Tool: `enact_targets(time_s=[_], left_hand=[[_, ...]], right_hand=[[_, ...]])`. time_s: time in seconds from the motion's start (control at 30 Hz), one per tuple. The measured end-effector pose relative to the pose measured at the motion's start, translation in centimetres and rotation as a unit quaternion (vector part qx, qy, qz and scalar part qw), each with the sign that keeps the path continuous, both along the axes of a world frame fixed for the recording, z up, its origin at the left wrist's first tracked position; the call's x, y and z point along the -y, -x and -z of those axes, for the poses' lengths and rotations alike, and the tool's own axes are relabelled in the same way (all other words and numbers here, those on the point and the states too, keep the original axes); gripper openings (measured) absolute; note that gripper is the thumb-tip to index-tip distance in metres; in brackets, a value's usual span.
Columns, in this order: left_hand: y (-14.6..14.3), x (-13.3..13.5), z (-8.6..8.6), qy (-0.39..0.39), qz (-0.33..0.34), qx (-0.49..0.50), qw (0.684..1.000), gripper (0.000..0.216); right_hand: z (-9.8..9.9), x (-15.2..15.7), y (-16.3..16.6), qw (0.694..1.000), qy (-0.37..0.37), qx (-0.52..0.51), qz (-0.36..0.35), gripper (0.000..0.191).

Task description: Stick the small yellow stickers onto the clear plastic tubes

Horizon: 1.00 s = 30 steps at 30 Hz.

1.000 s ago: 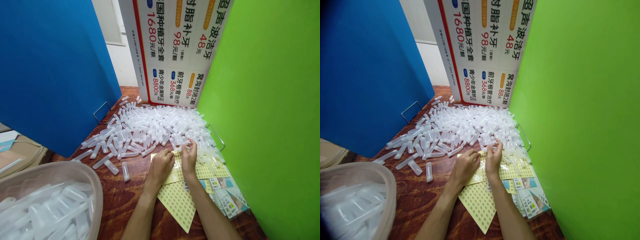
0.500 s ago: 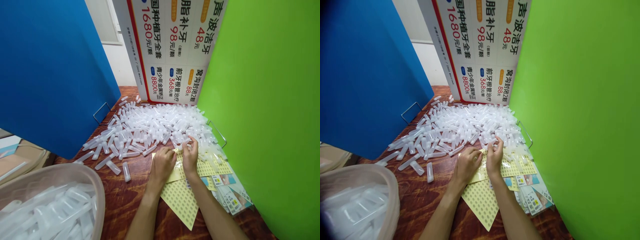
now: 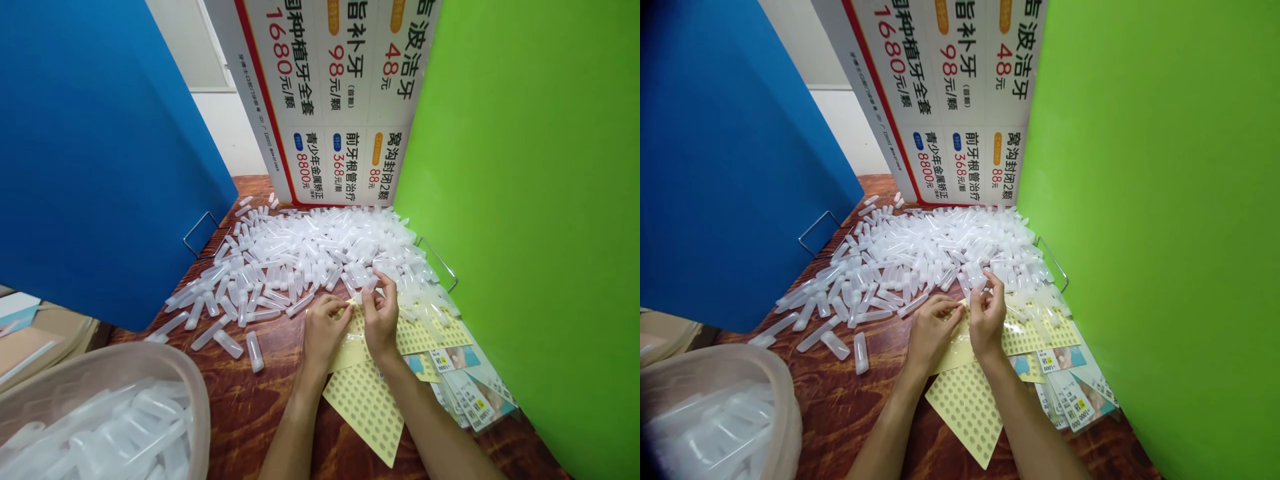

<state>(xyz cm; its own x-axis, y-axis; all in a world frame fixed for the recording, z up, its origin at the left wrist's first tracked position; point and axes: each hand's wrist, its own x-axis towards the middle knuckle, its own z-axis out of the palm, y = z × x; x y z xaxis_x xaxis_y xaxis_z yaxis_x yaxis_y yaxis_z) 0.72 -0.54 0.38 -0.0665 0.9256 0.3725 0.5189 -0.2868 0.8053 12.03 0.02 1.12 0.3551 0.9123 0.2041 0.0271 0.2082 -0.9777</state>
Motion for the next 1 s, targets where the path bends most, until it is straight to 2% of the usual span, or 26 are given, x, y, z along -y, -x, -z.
enact_targets(time_s=[0.37, 0.6, 1.0], left_hand=[[-0.17, 0.13, -0.10, -0.006, 0.010, 0.009, 1.000, 0.011], [0.05, -0.09, 0.07, -0.004, -0.018, 0.019, 1.000, 0.013], [-0.10, 0.06, -0.04, 0.003, -0.008, 0.015, 1.000, 0.009]], right_hand=[[0.15, -0.07, 0.02, 1.000, 0.003, -0.017, 0.004, 0.041], [0.23, -0.12, -0.04, 1.000, -0.002, -0.017, 0.006, 0.041], [0.27, -0.08, 0.03, 0.999, -0.010, -0.034, -0.011, 0.040]])
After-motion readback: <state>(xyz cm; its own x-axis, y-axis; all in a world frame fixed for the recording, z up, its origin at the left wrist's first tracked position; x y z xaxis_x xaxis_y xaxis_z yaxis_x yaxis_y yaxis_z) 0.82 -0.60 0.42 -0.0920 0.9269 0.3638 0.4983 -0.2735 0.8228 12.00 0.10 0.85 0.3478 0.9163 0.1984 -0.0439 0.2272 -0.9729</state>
